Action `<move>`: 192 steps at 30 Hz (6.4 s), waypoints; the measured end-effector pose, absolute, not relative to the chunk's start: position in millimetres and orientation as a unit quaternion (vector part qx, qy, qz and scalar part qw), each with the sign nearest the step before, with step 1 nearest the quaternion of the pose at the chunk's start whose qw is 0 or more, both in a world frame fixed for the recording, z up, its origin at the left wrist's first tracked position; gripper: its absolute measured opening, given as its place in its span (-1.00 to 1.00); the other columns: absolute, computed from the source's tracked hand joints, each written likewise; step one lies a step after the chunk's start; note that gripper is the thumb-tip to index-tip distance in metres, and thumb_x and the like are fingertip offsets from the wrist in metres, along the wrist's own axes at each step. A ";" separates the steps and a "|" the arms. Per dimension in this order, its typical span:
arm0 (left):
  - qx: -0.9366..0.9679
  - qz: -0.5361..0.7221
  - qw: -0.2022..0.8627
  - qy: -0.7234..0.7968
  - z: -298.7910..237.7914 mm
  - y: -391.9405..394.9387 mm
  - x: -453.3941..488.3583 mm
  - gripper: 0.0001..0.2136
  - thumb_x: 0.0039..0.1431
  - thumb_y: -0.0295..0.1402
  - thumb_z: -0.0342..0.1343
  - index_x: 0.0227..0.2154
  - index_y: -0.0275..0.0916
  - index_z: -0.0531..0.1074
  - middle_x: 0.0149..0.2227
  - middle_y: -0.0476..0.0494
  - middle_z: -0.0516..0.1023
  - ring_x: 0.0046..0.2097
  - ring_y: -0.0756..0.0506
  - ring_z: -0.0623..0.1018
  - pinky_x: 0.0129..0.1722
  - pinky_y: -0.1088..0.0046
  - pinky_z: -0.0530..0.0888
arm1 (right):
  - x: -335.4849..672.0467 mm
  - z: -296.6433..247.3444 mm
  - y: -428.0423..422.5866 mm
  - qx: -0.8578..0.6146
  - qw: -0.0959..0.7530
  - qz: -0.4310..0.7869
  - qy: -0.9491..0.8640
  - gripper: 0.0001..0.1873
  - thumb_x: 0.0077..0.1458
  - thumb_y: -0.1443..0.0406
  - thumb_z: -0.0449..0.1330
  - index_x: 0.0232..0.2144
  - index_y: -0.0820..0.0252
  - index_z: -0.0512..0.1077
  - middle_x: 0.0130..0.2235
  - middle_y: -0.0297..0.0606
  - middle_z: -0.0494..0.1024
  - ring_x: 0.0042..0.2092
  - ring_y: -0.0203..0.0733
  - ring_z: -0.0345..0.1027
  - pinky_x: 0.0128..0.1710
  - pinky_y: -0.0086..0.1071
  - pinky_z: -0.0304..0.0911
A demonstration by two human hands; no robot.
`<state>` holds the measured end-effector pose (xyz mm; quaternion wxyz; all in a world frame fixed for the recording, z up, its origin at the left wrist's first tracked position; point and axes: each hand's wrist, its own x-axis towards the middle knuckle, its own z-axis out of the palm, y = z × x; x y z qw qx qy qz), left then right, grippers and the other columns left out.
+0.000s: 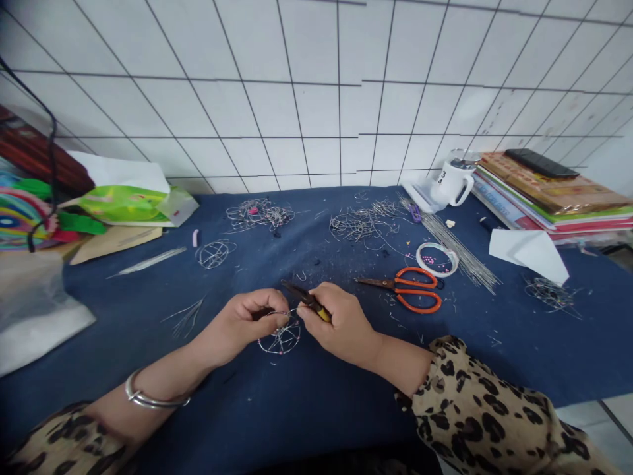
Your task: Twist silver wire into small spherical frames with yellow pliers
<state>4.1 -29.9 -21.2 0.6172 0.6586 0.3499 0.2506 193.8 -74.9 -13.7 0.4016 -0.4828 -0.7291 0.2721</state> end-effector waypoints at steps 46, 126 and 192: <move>0.765 0.334 0.396 0.382 -8.4 -27.6 -5.7 -0.92 0.09 -0.46 0.04 -0.47 -0.31 0.39 -0.49 -0.02 0.39 -0.44 0.04 0.37 -0.41 0.53 0.32 | 203.2 -14.4 -71.1 -0.510 0.207 0.008 -0.835 -0.86 0.14 0.30 0.01 -0.40 0.23 0.32 -0.38 -0.22 0.36 -0.29 -0.19 0.18 -0.25 -0.30 0.12; 0.720 0.260 0.521 0.377 -2.2 -21.6 -13.8 -0.89 0.07 -0.40 0.07 -0.49 -0.34 0.37 -0.58 0.04 0.27 -0.52 0.10 0.21 -0.54 0.58 0.19 | 203.9 -17.1 -67.8 -0.496 0.212 0.193 -0.820 -0.80 0.11 0.22 0.09 -0.49 0.20 0.25 -0.46 -0.38 0.29 -0.38 -0.35 0.16 -0.37 -0.48 0.06; 0.741 0.235 0.506 0.373 1.1 -21.8 -14.1 -0.91 0.03 -0.44 0.04 -0.53 -0.32 0.34 -0.59 0.05 0.28 -0.55 0.10 0.24 -0.56 0.60 0.21 | 201.3 -17.5 -74.8 -0.495 0.175 0.015 -0.851 -0.83 0.14 0.24 0.03 -0.43 0.21 0.30 -0.41 -0.25 0.34 -0.33 -0.23 0.16 -0.30 -0.36 0.09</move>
